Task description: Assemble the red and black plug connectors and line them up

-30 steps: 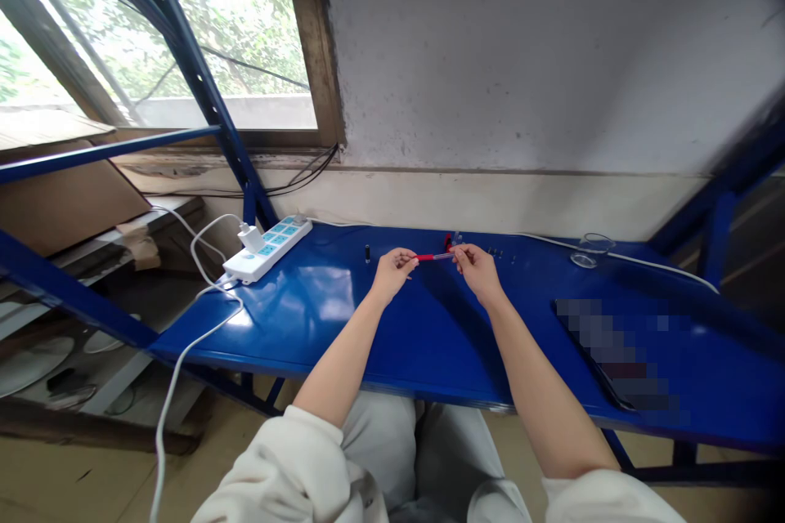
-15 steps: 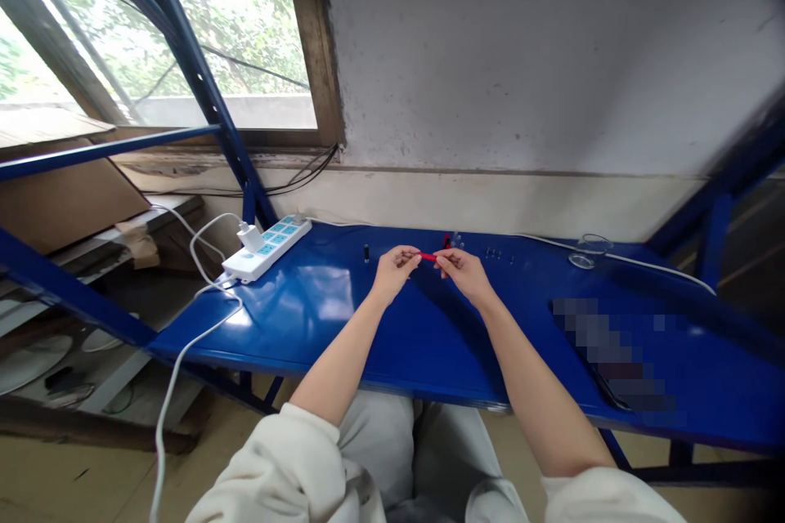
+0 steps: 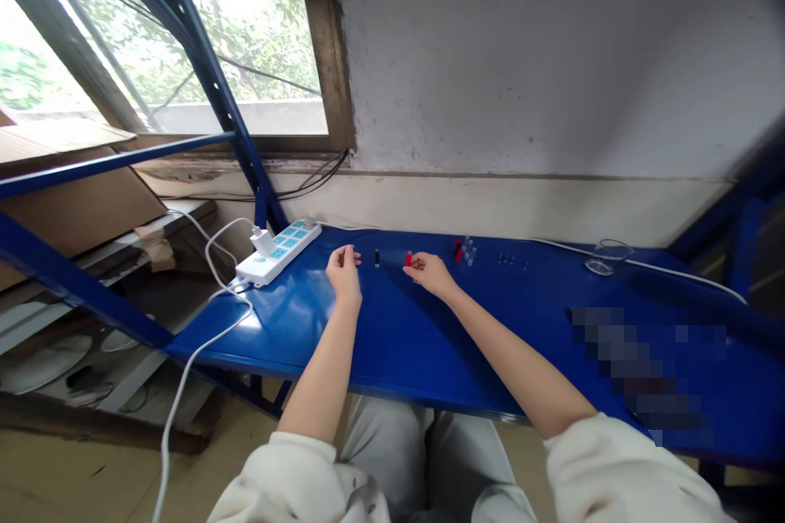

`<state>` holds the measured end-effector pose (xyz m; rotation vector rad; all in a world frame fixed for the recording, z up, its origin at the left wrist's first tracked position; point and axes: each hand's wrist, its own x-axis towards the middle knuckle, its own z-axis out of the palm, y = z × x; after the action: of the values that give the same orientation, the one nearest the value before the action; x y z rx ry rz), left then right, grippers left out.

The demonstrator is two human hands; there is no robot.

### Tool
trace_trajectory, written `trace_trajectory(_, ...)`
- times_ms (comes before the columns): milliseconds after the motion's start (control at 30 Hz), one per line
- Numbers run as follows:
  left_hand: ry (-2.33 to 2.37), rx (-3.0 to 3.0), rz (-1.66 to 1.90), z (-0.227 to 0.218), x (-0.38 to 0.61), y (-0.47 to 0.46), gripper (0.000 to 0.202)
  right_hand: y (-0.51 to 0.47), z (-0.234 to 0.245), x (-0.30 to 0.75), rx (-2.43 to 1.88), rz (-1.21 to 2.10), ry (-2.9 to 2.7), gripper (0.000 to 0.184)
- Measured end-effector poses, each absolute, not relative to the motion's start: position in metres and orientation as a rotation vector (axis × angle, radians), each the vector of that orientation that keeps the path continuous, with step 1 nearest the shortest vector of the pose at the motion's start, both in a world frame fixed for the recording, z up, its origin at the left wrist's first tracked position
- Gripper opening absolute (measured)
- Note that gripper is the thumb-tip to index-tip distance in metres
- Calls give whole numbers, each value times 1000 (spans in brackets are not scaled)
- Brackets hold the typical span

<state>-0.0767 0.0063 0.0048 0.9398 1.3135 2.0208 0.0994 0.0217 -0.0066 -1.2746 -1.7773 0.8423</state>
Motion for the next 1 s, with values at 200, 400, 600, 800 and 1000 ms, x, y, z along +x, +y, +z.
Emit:
trace_trajectory(200, 1209, 619, 1946, 0, -75, 11, 24, 46, -9, 60, -1408, 616, -1914, 6)
trace_trajectory(400, 1145, 550, 1918, 2, -74, 9, 23, 56, -23, 45, -1537, 499, -1995, 10)
trace_trajectory(600, 1139, 522, 1927, 4, -74, 9, 23, 57, -21, 44, -1647, 481, -2018, 13)
trace_trajectory(800, 1153, 516, 1914, 3, -73, 9, 24, 54, -20, 45, -1670, 511, -2019, 14)
trace_trajectory(1000, 1176, 539, 1900, 4, -73, 8, 26, 55, -21, 45, -1650, 506, -1988, 13)
